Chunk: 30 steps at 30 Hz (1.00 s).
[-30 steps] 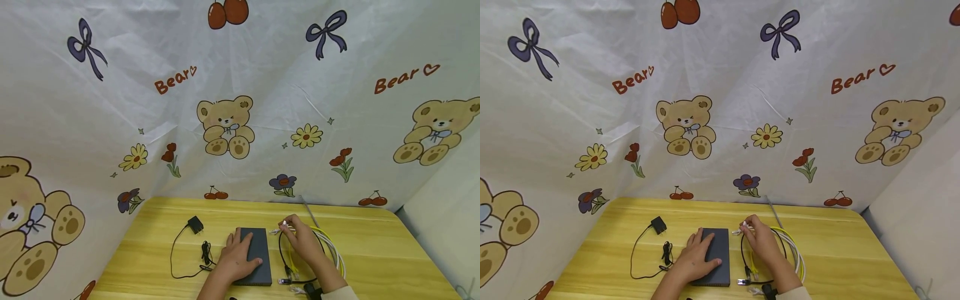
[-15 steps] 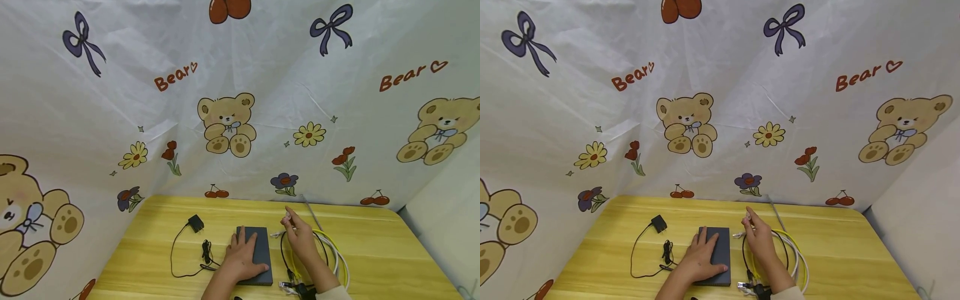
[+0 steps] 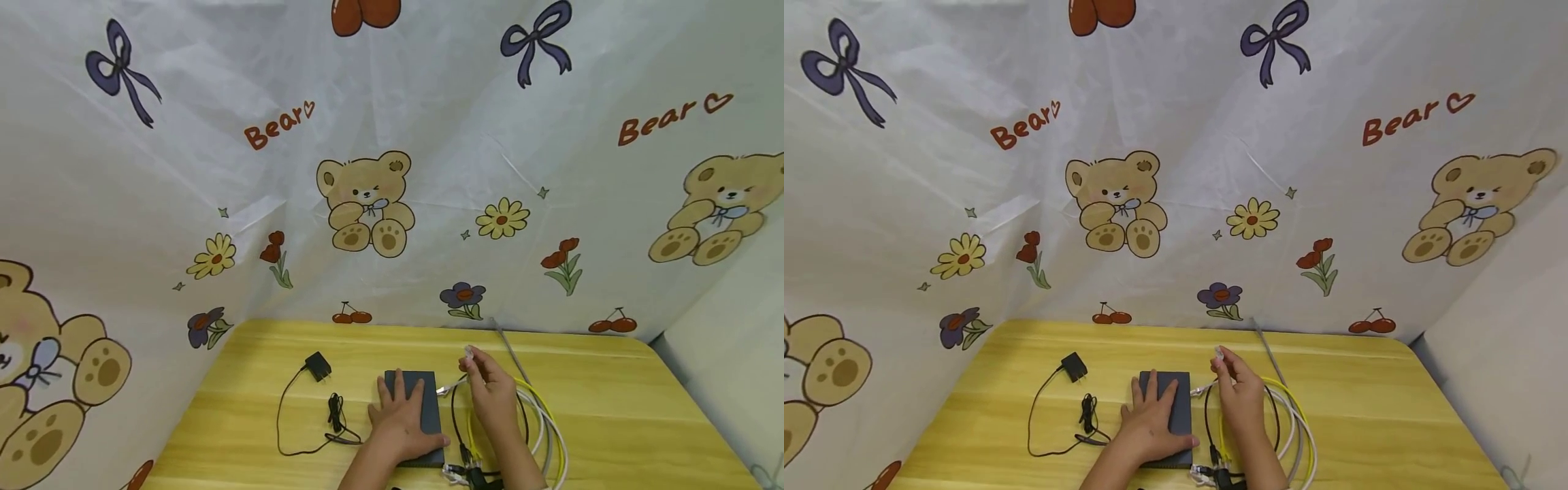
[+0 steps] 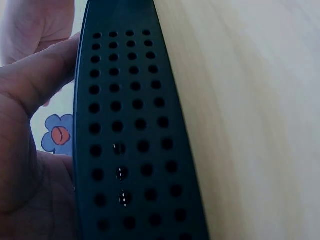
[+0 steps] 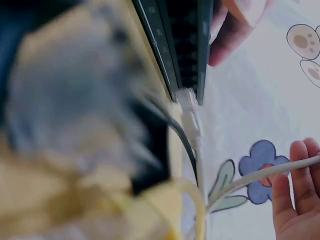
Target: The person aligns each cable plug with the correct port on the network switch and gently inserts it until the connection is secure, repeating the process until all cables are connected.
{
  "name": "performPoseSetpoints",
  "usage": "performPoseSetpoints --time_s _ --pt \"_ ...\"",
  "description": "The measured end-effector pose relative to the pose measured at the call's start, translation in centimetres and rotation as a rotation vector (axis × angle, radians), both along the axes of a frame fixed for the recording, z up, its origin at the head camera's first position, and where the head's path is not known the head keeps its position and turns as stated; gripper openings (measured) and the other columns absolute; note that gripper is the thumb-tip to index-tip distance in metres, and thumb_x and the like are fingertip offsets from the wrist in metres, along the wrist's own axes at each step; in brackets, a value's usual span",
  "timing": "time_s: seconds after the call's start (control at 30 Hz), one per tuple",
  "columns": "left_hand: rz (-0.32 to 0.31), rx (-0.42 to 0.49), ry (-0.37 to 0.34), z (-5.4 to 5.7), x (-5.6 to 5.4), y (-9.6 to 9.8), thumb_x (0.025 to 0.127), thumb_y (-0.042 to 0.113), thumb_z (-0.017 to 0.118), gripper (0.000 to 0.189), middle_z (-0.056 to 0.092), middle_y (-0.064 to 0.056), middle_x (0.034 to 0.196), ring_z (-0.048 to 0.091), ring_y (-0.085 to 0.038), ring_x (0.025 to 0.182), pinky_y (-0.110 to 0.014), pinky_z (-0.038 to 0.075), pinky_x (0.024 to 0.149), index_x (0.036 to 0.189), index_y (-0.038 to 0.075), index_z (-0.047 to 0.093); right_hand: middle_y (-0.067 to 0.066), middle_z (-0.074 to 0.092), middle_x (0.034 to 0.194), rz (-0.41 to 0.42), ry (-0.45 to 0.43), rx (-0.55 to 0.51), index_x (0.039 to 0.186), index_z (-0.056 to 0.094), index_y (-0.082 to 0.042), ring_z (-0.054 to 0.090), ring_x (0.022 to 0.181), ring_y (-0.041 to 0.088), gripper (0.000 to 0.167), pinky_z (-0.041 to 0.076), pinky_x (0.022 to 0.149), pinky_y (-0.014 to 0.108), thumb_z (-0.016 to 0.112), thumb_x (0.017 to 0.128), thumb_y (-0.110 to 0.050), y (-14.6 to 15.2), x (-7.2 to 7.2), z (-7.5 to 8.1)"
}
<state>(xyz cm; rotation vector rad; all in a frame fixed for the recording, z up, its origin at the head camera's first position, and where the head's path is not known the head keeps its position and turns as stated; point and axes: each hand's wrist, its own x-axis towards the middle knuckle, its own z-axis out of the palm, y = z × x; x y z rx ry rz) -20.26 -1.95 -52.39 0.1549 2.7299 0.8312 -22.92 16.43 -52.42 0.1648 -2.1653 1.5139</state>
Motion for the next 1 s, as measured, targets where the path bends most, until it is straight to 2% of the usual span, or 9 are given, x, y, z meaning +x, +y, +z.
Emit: performPoseSetpoints --time_s 0.1,0.2,0.3,0.37,0.47,0.57,0.67,0.83,1.0 --pt "-0.001 -0.038 -0.009 -0.2 0.1 0.4 0.064 0.076 0.076 0.112 0.003 -0.017 0.167 -0.007 -0.054 0.147 -0.086 0.016 0.095 0.156 0.026 0.036 0.004 0.077 0.096 -0.013 0.043 0.115 0.128 0.067 -0.002 0.072 0.087 0.014 0.032 0.051 0.074 0.012 0.064 0.096 -0.008 0.1 0.0 -0.1" --pt "-0.012 -0.083 -0.004 -0.4 0.2 0.7 0.062 0.077 0.076 0.113 0.004 -0.015 0.167 -0.008 -0.054 0.147 -0.089 0.014 0.091 0.156 0.029 0.037 0.004 0.077 0.095 -0.009 0.046 0.217 0.134 0.061 0.002 0.073 0.085 0.017 0.039 0.055 0.071 0.022 0.065 0.096 -0.008 0.2 0.1 -0.2" --pt "-0.024 -0.109 -0.002 -0.4 0.3 1.1 0.064 0.071 0.079 0.108 0.005 -0.014 0.167 -0.007 -0.054 0.147 -0.089 0.015 0.090 0.155 0.032 0.037 0.000 0.077 0.097 -0.002 -0.031 0.218 0.136 0.056 0.001 0.072 0.090 0.019 0.044 0.057 0.074 0.035 0.065 0.097 -0.017 0.2 0.3 -0.1" --pt "-0.021 -0.113 -0.006 -0.3 0.2 1.3 0.065 0.065 0.082 0.105 0.005 -0.014 0.167 -0.006 -0.054 0.148 -0.089 0.016 0.089 0.155 0.032 0.038 -0.002 0.076 0.099 -0.007 -0.102 0.177 0.132 0.057 -0.004 0.072 0.096 0.019 0.041 0.056 0.079 0.040 0.065 0.097 -0.024 0.2 0.4 0.0" --pt "-0.015 -0.109 -0.014 -0.2 0.1 1.4 0.066 0.059 0.083 0.104 0.002 -0.015 0.167 -0.006 -0.053 0.148 -0.089 0.017 0.089 0.155 0.032 0.037 -0.002 0.076 0.100 -0.019 -0.138 0.127 0.121 0.062 -0.009 0.071 0.100 0.019 0.029 0.056 0.082 0.037 0.064 0.098 -0.026 0.3 0.4 0.2" --pt "-0.008 -0.105 -0.015 -0.2 0.0 1.3 0.065 0.060 0.084 0.107 0.000 -0.016 0.167 -0.007 -0.053 0.148 -0.089 0.017 0.090 0.156 0.030 0.036 0.001 0.076 0.101 -0.011 -0.098 0.107 0.117 0.065 -0.009 0.072 0.098 0.020 0.021 0.056 0.079 0.028 0.062 0.099 -0.019 0.3 0.4 0.1" --pt "-0.002 -0.078 -0.016 -0.2 0.0 0.9 0.066 0.059 0.084 0.108 -0.001 -0.016 0.167 -0.008 -0.053 0.148 -0.088 0.017 0.090 0.157 0.029 0.034 0.005 0.075 0.104 0.029 -0.061 0.088 0.119 0.064 -0.006 0.072 0.097 0.021 0.021 0.055 0.081 0.023 0.059 0.100 -0.014 0.3 0.4 0.0" --pt "-0.005 0.014 -0.024 0.3 0.1 0.2 0.070 0.055 0.080 0.104 -0.002 -0.017 0.167 -0.010 -0.052 0.148 -0.088 0.015 0.091 0.158 0.028 0.031 0.008 0.074 0.105 0.102 -0.027 0.084 0.121 0.058 -0.003 0.073 0.094 0.020 0.021 0.056 0.085 0.028 0.051 0.104 -0.012 0.5 0.3 -0.3" --pt "0.010 0.113 -0.016 0.7 0.1 -0.4 0.073 0.050 0.078 0.100 -0.002 -0.016 0.167 -0.010 -0.051 0.148 -0.087 0.014 0.094 0.158 0.031 0.030 0.006 0.071 0.094 0.096 0.056 0.137 0.119 0.056 -0.001 0.071 0.081 0.019 0.018 0.057 0.077 0.026 0.051 0.102 -0.003 0.7 0.1 -0.4"
